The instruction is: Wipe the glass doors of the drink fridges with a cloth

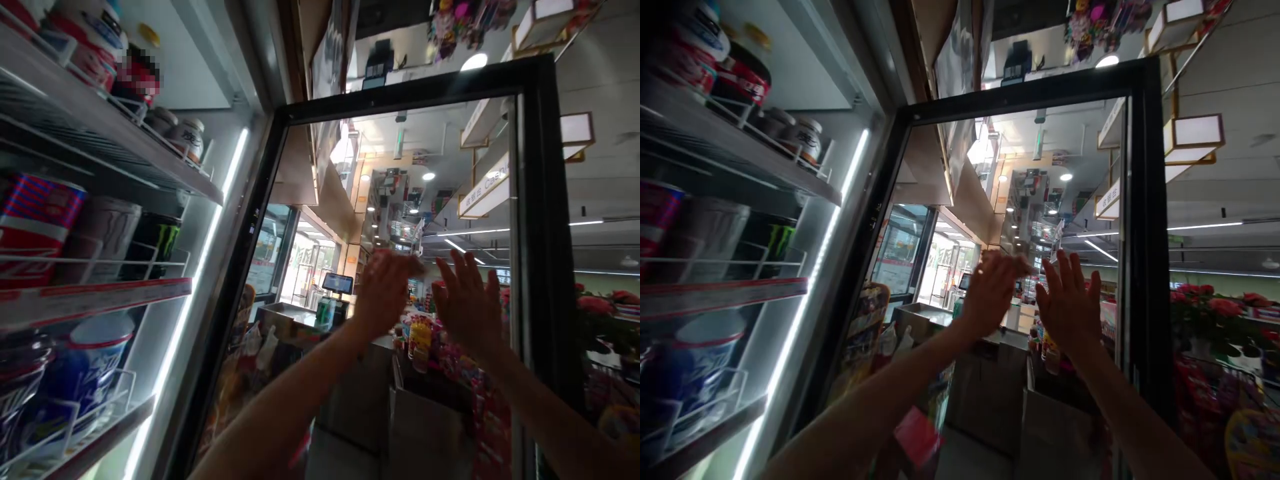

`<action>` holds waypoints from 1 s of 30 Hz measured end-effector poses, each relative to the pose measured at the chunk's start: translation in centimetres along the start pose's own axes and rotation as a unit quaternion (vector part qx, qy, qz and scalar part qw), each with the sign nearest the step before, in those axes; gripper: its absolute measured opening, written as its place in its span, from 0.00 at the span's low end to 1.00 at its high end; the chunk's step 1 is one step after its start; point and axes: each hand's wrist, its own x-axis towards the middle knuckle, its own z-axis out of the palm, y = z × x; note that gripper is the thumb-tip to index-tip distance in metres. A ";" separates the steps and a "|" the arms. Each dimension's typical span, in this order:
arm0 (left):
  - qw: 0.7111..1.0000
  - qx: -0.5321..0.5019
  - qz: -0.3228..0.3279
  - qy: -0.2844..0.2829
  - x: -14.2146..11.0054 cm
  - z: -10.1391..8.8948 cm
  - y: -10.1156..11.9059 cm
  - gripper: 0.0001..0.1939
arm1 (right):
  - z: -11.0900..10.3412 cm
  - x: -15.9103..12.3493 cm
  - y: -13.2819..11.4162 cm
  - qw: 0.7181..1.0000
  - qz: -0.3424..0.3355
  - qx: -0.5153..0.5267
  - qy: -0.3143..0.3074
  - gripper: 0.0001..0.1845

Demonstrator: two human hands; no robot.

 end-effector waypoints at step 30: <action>0.955 0.081 -0.272 0.087 -5.8 -0.9 -10.2 0.22 | 1.1 -0.6 0.6 0.999 -0.015 0.032 0.029 0.28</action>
